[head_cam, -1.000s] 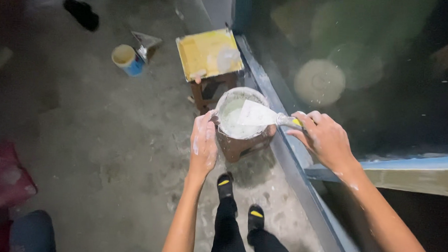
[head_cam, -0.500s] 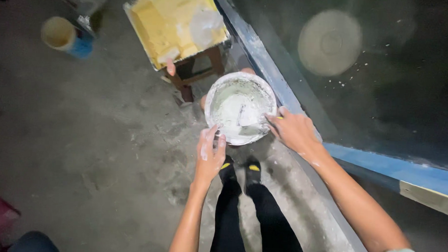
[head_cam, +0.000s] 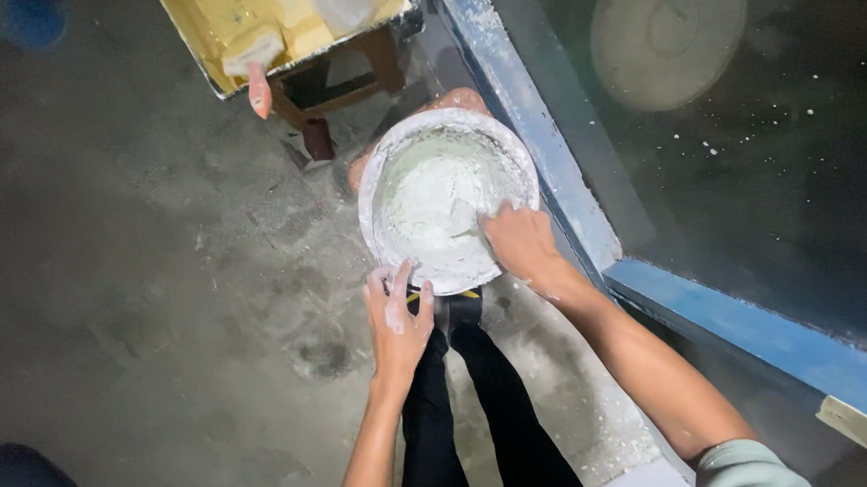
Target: The person mixes putty inside a bucket using a putty knife, then scoops the putty and applies it along a wall edge using the putty knife and fingers.
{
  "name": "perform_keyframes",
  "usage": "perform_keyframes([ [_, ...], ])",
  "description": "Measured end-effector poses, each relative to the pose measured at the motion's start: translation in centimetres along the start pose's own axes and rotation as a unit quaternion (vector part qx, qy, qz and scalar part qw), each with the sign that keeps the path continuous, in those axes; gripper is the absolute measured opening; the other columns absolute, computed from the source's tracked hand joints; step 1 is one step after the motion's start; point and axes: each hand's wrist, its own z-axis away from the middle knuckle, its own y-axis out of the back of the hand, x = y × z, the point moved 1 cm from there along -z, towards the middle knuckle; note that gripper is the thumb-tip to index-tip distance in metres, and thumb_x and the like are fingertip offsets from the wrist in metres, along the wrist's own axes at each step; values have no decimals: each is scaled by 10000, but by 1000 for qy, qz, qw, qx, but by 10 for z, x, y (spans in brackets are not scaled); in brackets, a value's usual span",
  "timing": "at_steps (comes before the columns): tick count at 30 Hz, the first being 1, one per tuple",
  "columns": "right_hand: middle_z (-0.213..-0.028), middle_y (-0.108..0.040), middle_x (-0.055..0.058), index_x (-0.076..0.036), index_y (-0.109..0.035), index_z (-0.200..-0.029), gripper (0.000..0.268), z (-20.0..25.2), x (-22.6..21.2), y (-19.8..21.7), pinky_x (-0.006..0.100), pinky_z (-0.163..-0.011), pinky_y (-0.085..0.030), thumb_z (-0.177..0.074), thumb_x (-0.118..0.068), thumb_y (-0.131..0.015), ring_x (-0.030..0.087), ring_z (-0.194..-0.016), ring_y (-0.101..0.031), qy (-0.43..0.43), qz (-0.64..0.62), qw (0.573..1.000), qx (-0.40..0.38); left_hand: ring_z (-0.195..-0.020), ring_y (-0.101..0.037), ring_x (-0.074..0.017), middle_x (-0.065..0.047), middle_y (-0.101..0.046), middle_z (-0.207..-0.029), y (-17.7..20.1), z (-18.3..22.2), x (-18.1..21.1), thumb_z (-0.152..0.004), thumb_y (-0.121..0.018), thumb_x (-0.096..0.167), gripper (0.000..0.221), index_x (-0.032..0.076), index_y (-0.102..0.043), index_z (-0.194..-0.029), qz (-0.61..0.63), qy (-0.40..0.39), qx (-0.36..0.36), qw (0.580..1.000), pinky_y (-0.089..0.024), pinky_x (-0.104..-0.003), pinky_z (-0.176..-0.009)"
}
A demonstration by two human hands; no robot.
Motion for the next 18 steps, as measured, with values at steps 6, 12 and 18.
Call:
perform_keyframes([
  [6,-982,-664,203,-153,-735,-1160,302,20,0,35,498,-575,-561,-906,-215,-584,397,-755,-711,-29,-41,999,10,-1091,-550,-407,-221,-572,-1170,1,0,0,-895,-725,158,420,-5,-655,-1277,23,9,10,1000,-462,-488,-949],
  [12,-1006,-636,192,-208,-735,-1206,297,21,-1,18,504,-536,-538,-960,-286,-587,377,-691,-698,-42,-53,997,30,-1126,-543,-408,-235,-554,-1194,-4,4,-6,-920,-715,162,405,-27,-640,-1269,33,6,19,999,-464,-477,-961],
  [18,-1001,-627,159,-213,-711,-1255,334,22,2,3,475,-496,-528,-974,-351,-595,349,-644,-685,-17,-72,995,61,-1122,-558,-407,-229,-563,-1190,-5,6,-4,-925,-713,154,385,-23,-651,-1261,21,-1,36,999,-470,-478,-965],
])
